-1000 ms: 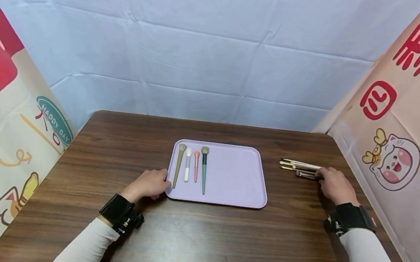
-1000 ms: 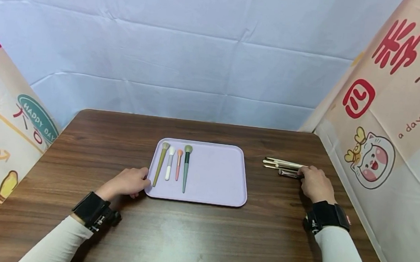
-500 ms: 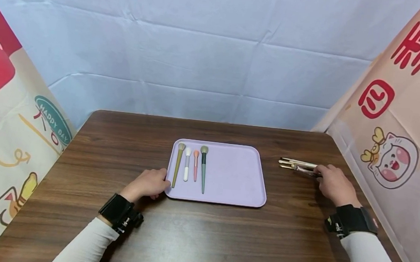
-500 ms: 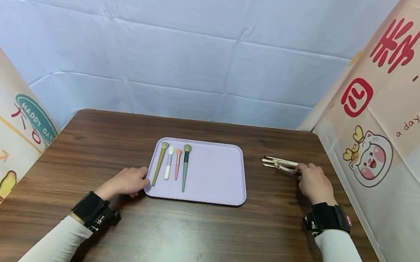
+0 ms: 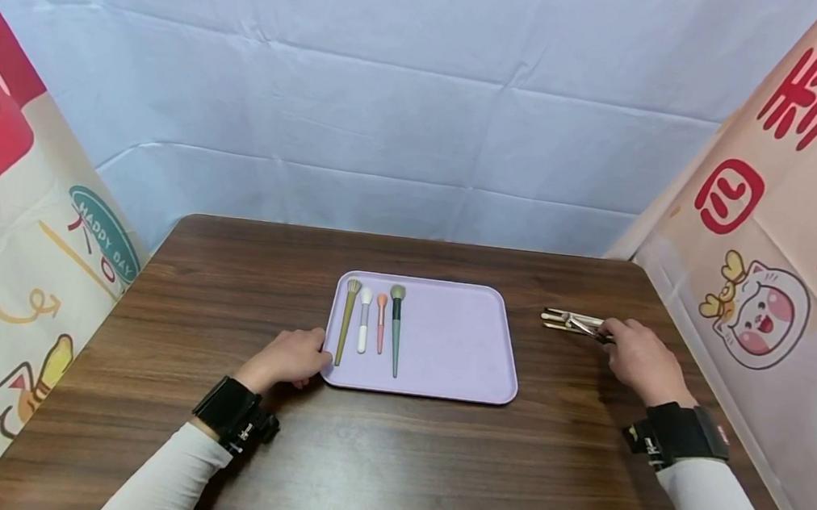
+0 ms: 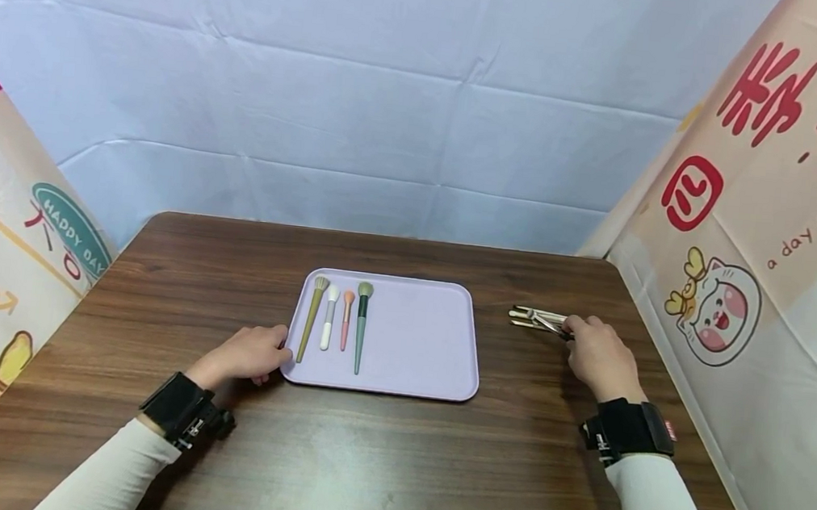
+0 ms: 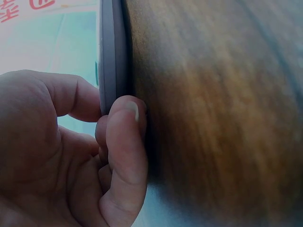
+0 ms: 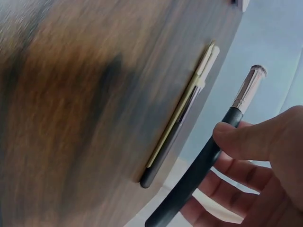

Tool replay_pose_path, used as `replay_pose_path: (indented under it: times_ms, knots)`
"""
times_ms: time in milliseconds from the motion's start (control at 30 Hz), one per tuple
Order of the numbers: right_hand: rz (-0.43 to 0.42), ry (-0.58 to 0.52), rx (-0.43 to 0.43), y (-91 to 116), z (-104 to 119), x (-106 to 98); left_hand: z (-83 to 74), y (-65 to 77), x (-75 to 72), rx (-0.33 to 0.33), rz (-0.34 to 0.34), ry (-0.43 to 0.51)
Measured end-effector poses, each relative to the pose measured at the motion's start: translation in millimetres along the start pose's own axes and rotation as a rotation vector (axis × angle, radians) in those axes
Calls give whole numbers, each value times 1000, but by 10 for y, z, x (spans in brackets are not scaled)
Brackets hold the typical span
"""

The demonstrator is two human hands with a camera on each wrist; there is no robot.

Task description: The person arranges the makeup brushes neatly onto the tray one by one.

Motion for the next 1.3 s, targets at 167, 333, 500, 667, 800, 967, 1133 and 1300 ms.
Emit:
replay_pose_path:
  times_ms: [167,333,500,667,800,967,1133,1300]
  knots:
    - [7,5,-8,-13,87,-33,3,0,0,7,-3,0]
    - [15,15,-6,-26,170,-37,9,-3,4,5,-3,-13]
    - [10,14,-10,-40,230,-26,-6,7,-6,16,2,-11]
    - [16,9,-16,-47,298,-35,-15,16,-14,22,4,-11]
    - [15,15,-27,-53,359,-48,-22,23,-17,22,3,-8]
    - [15,20,-30,-73,431,-38,-19,30,-11,9,7,1]
    - [0,21,-44,-99,502,-39,-9,27,-1,11,2,0]
    - [6,26,-54,-141,585,-10,-1,16,-2,9,-2,0]
Point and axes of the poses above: each hand's wrist, its own y-axis away from the middle knuckle, its own x-axis out of the palm, z = x × y, the point moved 4 cm from there along -y, towards the middle knuckle, and after that the axes turned 6 degrees about y, right-handed, at the moved point
